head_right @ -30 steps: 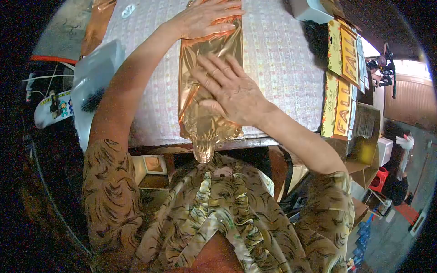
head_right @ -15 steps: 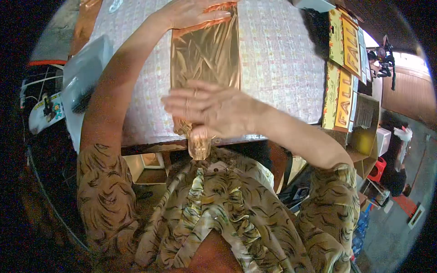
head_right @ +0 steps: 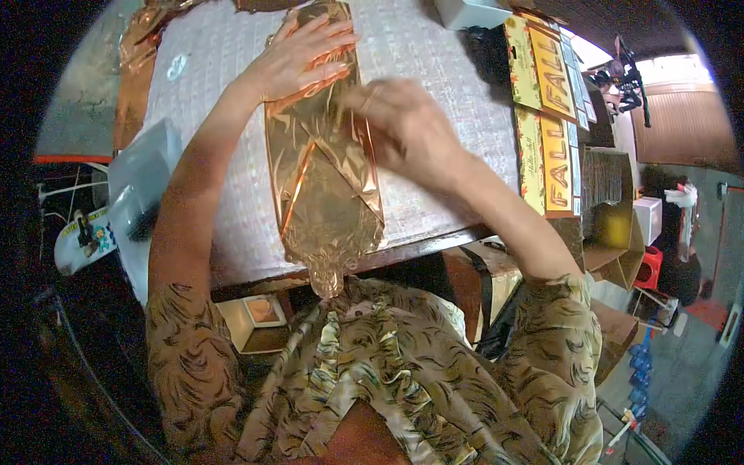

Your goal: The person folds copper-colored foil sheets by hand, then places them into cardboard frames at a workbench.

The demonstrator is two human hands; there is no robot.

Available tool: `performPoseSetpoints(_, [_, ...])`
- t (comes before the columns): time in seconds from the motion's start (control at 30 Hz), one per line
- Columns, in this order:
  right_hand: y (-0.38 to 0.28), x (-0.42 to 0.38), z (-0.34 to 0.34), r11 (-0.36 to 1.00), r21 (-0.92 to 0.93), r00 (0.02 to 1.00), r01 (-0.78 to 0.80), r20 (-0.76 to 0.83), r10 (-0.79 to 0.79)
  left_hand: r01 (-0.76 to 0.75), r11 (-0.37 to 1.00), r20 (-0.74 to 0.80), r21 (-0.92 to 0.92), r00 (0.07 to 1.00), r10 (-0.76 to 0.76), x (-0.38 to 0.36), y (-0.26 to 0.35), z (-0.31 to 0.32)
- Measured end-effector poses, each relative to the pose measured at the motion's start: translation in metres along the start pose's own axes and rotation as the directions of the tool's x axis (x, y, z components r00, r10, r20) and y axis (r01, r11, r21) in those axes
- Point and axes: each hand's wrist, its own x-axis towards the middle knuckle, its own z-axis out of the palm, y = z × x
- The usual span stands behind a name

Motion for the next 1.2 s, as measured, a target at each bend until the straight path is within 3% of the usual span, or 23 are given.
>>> performPoseSetpoints(0.03, [0.017, 0.002, 0.000, 0.971, -0.238, 1.000, 0.010, 0.017, -0.006, -0.026, 0.998, -0.076, 0.064, 0.997, 0.031, 0.002, -0.001, 0.001])
performPoseSetpoints(0.2, [0.042, 0.007, 0.016, 0.919, -0.394, 0.998, -0.027, 0.049, 0.051, -0.017, 0.999, -0.082, 0.036, 0.996, 0.020, 0.000, -0.004, 0.005])
performPoseSetpoints(0.43, [0.060, 0.019, 0.019, 0.877, -0.478, 0.996, 0.052, 0.090, -0.010, -0.029, 0.997, -0.093, 0.078, 0.995, 0.036, 0.001, -0.008, 0.008])
performPoseSetpoints(0.63, [0.049, 0.012, 0.017, 0.888, -0.454, 0.993, 0.072, 0.119, -0.020, -0.045, 0.995, -0.087, 0.085, 0.995, 0.052, 0.000, -0.005, 0.007])
performPoseSetpoints(0.7, [0.027, -0.001, 0.015, 0.932, -0.364, 0.995, 0.005, 0.094, 0.031, -0.043, 0.994, -0.086, 0.096, 0.995, 0.051, 0.002, -0.011, 0.014])
performPoseSetpoints(0.73, [0.013, -0.011, 0.017, 0.941, -0.337, 0.995, -0.015, 0.089, 0.048, -0.214, 0.975, -0.276, 0.056, 0.935, 0.221, 0.006, -0.020, 0.025])
performPoseSetpoints(0.77, [-0.002, -0.018, 0.014, 0.946, -0.325, 0.995, 0.003, 0.094, 0.029, -0.381, 0.923, -0.459, 0.052, 0.812, 0.361, 0.007, -0.028, 0.035])
performPoseSetpoints(0.8, [-0.015, -0.031, 0.013, 0.950, -0.314, 0.992, 0.008, 0.119, 0.031, -0.375, 0.926, -0.463, 0.051, 0.812, 0.354, 0.005, -0.017, 0.018])
performPoseSetpoints(0.83, [-0.023, -0.042, 0.012, 0.953, -0.302, 0.989, 0.012, 0.142, 0.033, -0.183, 0.983, -0.181, -0.015, 0.967, 0.177, 0.003, 0.003, -0.015])
performPoseSetpoints(0.87, [-0.024, -0.049, 0.007, 0.954, -0.300, 0.989, 0.014, 0.147, 0.031, 0.026, 0.999, 0.127, -0.021, 0.992, -0.023, 0.001, 0.015, -0.034])
performPoseSetpoints(0.9, [-0.024, -0.055, 0.002, 0.993, -0.113, 0.981, 0.036, 0.192, -0.014, 0.029, 0.999, 0.127, -0.024, 0.992, -0.025, 0.000, 0.006, -0.020])
performPoseSetpoints(0.93, [-0.024, -0.059, -0.001, 0.996, 0.079, 0.972, 0.049, 0.226, -0.066, -0.171, 0.984, -0.147, -0.043, 0.976, 0.163, 0.000, -0.013, 0.007])
performPoseSetpoints(0.97, [-0.023, -0.056, -0.003, 0.996, 0.080, 0.972, 0.042, 0.228, -0.060, -0.363, 0.932, -0.408, -0.009, 0.852, 0.328, 0.001, -0.021, 0.023])
performPoseSetpoints(1.0, [-0.019, -0.044, -0.008, 1.000, -0.024, 0.985, -0.012, 0.174, 0.016, -0.368, 0.930, -0.407, -0.014, 0.852, 0.330, 0.001, -0.013, 0.014])
performPoseSetpoints(1.03, [-0.014, -0.031, -0.014, 0.989, -0.127, 0.990, -0.070, 0.110, 0.084, -0.185, 0.979, -0.182, -0.080, 0.969, 0.168, 0.000, 0.000, -0.007])
performPoseSetpoints(1.07, [-0.009, -0.017, -0.019, 0.972, -0.216, 0.987, -0.089, 0.115, 0.116, 0.014, 0.995, 0.060, -0.094, 0.998, -0.008, 0.000, 0.008, -0.020])
performPoseSetpoints(1.2, [0.024, -0.004, 0.002, 0.954, -0.298, 0.992, 0.034, 0.123, 0.004, 0.017, 1.000, 0.081, -0.023, 0.997, -0.015, 0.001, 0.000, -0.011])
